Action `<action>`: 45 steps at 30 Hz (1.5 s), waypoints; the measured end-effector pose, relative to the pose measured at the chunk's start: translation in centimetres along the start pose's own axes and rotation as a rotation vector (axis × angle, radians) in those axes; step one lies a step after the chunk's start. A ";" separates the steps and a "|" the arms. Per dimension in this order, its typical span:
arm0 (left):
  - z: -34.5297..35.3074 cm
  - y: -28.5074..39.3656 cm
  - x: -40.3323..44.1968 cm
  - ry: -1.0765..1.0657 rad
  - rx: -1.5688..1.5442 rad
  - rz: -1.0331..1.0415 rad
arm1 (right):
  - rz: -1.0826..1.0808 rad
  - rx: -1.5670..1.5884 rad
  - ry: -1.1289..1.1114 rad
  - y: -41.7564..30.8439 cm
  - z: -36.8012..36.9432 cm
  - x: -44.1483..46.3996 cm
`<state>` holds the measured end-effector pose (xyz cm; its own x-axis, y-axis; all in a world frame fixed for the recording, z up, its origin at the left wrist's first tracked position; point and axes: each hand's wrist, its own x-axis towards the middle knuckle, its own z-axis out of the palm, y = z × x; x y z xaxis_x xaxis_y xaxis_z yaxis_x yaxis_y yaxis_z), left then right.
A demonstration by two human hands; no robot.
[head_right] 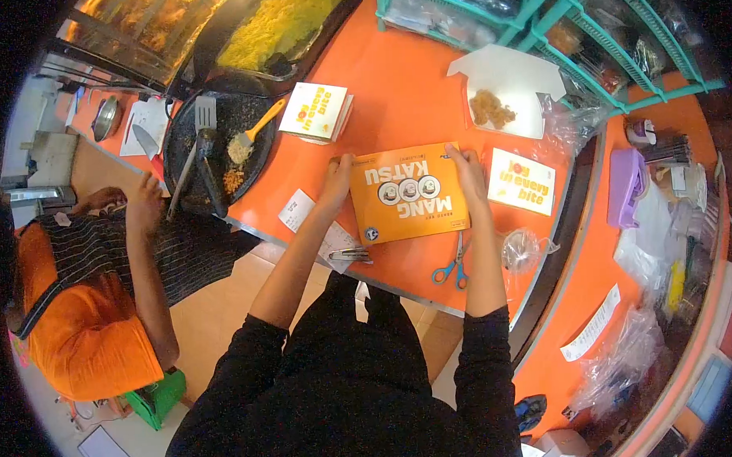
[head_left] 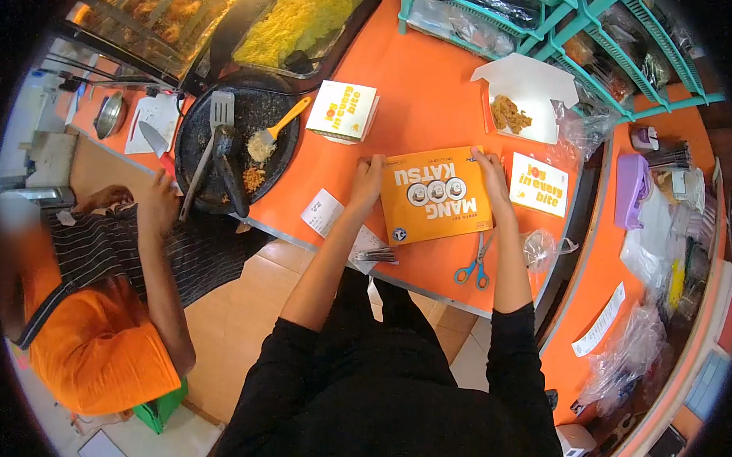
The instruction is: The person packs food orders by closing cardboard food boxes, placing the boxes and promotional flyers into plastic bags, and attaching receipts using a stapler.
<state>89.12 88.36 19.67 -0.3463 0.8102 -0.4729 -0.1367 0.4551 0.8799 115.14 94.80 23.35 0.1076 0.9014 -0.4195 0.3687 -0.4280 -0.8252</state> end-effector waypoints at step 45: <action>7.4 7.1 2.3 -0.535 0.924 0.174 | -0.278 0.001 -0.120 3.7 2.0 7.2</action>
<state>94.22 96.19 24.50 0.1874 0.8449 -0.5010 0.7055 0.2391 0.6671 115.45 99.62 16.53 -0.1072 0.9698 -0.2192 0.3679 -0.1661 -0.9149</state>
